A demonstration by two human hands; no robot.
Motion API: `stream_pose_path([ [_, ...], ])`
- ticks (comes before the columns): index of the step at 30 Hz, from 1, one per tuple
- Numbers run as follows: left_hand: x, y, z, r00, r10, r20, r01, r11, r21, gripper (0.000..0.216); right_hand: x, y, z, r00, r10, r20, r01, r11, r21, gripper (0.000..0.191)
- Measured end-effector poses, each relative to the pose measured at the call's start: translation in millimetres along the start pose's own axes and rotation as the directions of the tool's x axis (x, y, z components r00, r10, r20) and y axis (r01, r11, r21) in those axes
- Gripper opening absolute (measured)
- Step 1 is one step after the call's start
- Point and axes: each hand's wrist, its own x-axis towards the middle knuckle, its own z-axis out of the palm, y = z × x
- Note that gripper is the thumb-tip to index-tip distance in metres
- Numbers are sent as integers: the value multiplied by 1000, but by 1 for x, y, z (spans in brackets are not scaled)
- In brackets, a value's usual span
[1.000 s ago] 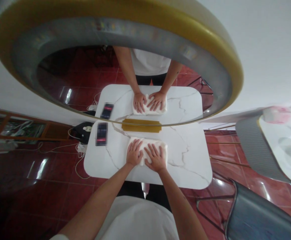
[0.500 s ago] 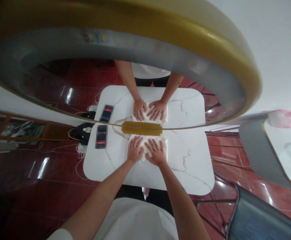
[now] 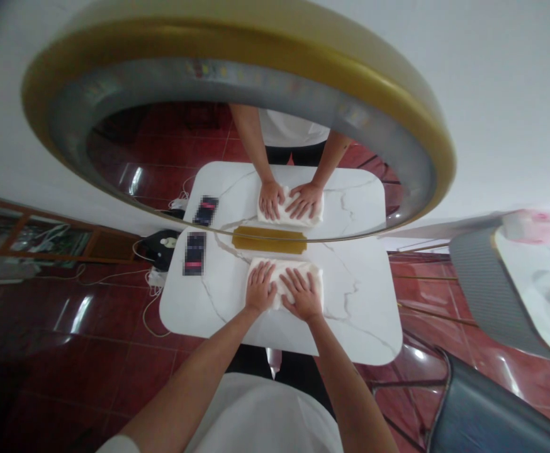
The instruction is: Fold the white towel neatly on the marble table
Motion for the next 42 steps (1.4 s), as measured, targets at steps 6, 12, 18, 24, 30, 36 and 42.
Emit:
stream_pose_path([
  [6, -27, 33, 5, 999, 37, 29, -37, 999, -26, 61, -48, 9, -8, 1000, 11, 26, -12, 1000, 10, 68],
  [12, -48, 67, 11, 994, 67, 89, -62, 996, -65, 62, -93, 18, -15, 998, 51, 37, -50, 999, -19, 67],
  [18, -70, 101, 20, 988, 98, 116, -88, 992, -88, 63, -136, 30, -22, 997, 67, 32, -65, 996, -60, 66],
  [24, -80, 139, 29, 987, 129, 99, -122, 990, -77, 63, -175, 52, -30, 997, 78, 25, -76, 994, -84, 67],
  [30, -73, 171, 41, 984, 146, 100, -138, 987, -79, 62, -194, 85, -38, 996, 68, 55, -63, 993, -95, 65],
  [36, -57, 185, 53, 979, 168, 112, -159, 984, -83, 61, -192, 109, -46, 996, 72, 55, -68, 995, -70, 65],
  [42, -35, 183, 54, 971, 206, 121, -196, 977, -86, 61, -174, 123, -52, 996, 74, 41, -72, 996, -49, 65],
])
